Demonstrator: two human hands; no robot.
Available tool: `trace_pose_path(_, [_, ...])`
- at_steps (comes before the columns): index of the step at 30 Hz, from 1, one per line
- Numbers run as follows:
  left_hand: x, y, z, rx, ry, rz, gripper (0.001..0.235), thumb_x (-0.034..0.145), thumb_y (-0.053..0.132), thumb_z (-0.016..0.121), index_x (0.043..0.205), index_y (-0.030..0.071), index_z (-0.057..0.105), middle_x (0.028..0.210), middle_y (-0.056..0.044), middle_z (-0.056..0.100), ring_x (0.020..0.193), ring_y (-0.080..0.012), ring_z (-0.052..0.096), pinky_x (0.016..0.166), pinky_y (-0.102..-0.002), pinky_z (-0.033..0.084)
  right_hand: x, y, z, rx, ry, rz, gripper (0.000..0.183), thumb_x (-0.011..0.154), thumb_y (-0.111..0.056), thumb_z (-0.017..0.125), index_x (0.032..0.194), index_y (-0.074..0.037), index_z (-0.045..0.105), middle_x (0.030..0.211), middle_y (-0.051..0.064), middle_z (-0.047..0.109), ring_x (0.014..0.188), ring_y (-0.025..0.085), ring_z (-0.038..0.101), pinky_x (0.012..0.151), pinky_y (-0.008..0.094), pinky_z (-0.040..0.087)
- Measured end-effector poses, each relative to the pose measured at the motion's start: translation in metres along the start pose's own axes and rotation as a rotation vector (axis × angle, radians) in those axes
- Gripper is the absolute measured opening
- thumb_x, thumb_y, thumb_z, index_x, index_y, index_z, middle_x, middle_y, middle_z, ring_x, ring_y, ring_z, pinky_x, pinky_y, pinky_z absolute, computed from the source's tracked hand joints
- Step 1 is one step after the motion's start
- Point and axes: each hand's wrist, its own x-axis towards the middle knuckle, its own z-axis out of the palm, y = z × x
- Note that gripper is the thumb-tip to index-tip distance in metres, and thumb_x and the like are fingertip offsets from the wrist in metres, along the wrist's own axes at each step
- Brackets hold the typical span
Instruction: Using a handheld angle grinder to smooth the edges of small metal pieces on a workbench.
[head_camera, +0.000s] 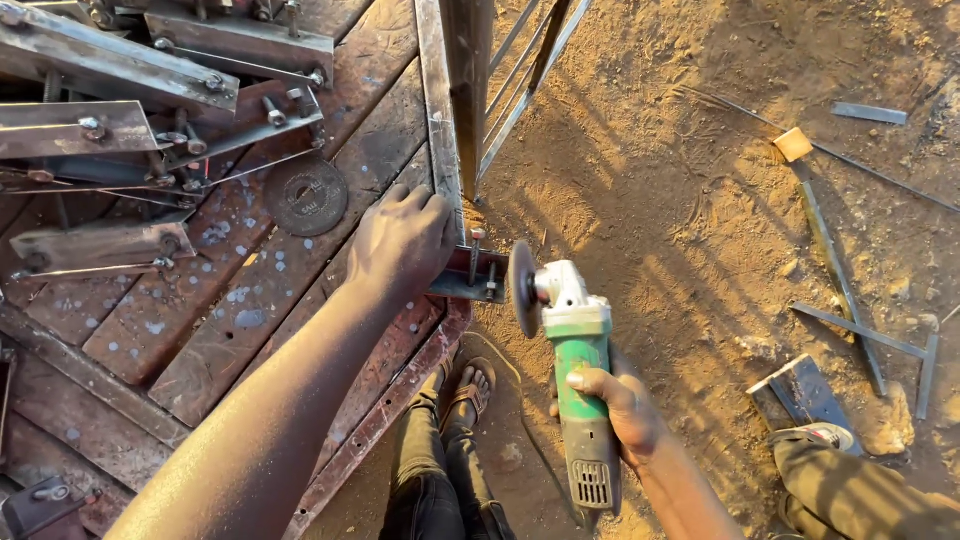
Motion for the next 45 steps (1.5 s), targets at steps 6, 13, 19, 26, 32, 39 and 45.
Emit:
trace_pose_path(6, [-0.001, -0.002, 0.005, 0.018, 0.023, -0.019, 0.018, 0.09, 0.01, 0.06, 0.073, 0.009, 0.058, 0.067, -0.008, 0.057, 0.068, -0.0348, 0.057, 0.05, -0.05, 0.048, 0.001, 0.029, -0.006, 0.004, 0.029, 0.016, 0.053, 0.072, -0.011, 0.067, 0.121, 0.005, 0.056, 0.087, 0.03, 0.069, 0.066, 0.04, 0.066, 0.059, 0.052, 0.056])
trace_pose_path(13, [0.007, -0.004, -0.013, -0.023, -0.258, -0.033, 0.02, 0.105, 0.024, 0.053, 0.09, 0.012, 0.061, 0.077, -0.007, 0.064, 0.064, -0.0272, 0.059, 0.075, -0.04, 0.053, -0.009, 0.069, -0.007, 0.102, 0.151, 0.045, 0.05, 0.072, -0.005, 0.067, 0.121, -0.001, 0.059, 0.079, 0.028, 0.064, 0.057, 0.042, 0.063, 0.052, 0.049, 0.053])
trace_pose_path(19, [0.006, -0.002, -0.018, -0.022, -0.375, 0.118, 0.024, 0.1, 0.036, 0.061, 0.099, 0.013, 0.058, 0.09, -0.013, 0.058, 0.07, -0.0429, 0.06, 0.052, -0.056, 0.05, -0.018, 0.087, -0.006, 0.141, 0.246, 0.032, 0.046, 0.072, -0.009, 0.065, 0.116, 0.003, 0.062, 0.082, 0.029, 0.068, 0.059, 0.041, 0.063, 0.056, 0.052, 0.055])
trace_pose_path(26, [-0.003, 0.01, -0.01, 0.033, -0.359, -0.105, 0.028, 0.102, 0.045, 0.058, 0.102, 0.019, 0.066, 0.089, -0.009, 0.068, 0.085, -0.0422, 0.062, 0.057, -0.055, 0.052, -0.023, 0.077, 0.014, 0.109, 0.251, -0.101, 0.057, 0.067, -0.011, 0.067, 0.122, -0.001, 0.061, 0.082, 0.02, 0.06, 0.065, 0.033, 0.058, 0.057, 0.047, 0.051])
trace_pose_path(32, [-0.012, 0.013, -0.005, -0.005, -0.247, -0.109, 0.02, 0.101, 0.038, 0.063, 0.094, 0.019, 0.066, 0.081, -0.008, 0.061, 0.077, -0.0373, 0.055, 0.045, -0.052, 0.043, -0.041, 0.057, 0.043, 0.185, 0.242, -0.063, 0.072, 0.067, -0.009, 0.065, 0.139, -0.008, 0.057, 0.085, 0.023, 0.061, 0.07, 0.038, 0.06, 0.063, 0.05, 0.051])
trace_pose_path(39, [-0.012, 0.011, -0.005, -0.008, -0.258, -0.133, 0.017, 0.1, 0.036, 0.065, 0.095, 0.02, 0.069, 0.082, -0.005, 0.062, 0.08, -0.035, 0.056, 0.046, -0.049, 0.045, -0.042, 0.055, 0.055, 0.235, 0.241, -0.063, 0.075, 0.066, -0.008, 0.065, 0.14, -0.009, 0.056, 0.077, 0.025, 0.06, 0.062, 0.039, 0.061, 0.056, 0.052, 0.053])
trace_pose_path(45, [-0.014, 0.009, -0.003, 0.004, -0.231, -0.12, 0.012, 0.097, 0.033, 0.067, 0.096, 0.02, 0.068, 0.083, -0.005, 0.063, 0.082, -0.0349, 0.056, 0.045, -0.049, 0.047, -0.019, 0.062, 0.04, 0.149, 0.176, -0.188, 0.065, 0.064, -0.008, 0.068, 0.127, -0.001, 0.057, 0.074, 0.024, 0.062, 0.055, 0.04, 0.064, 0.049, 0.051, 0.056])
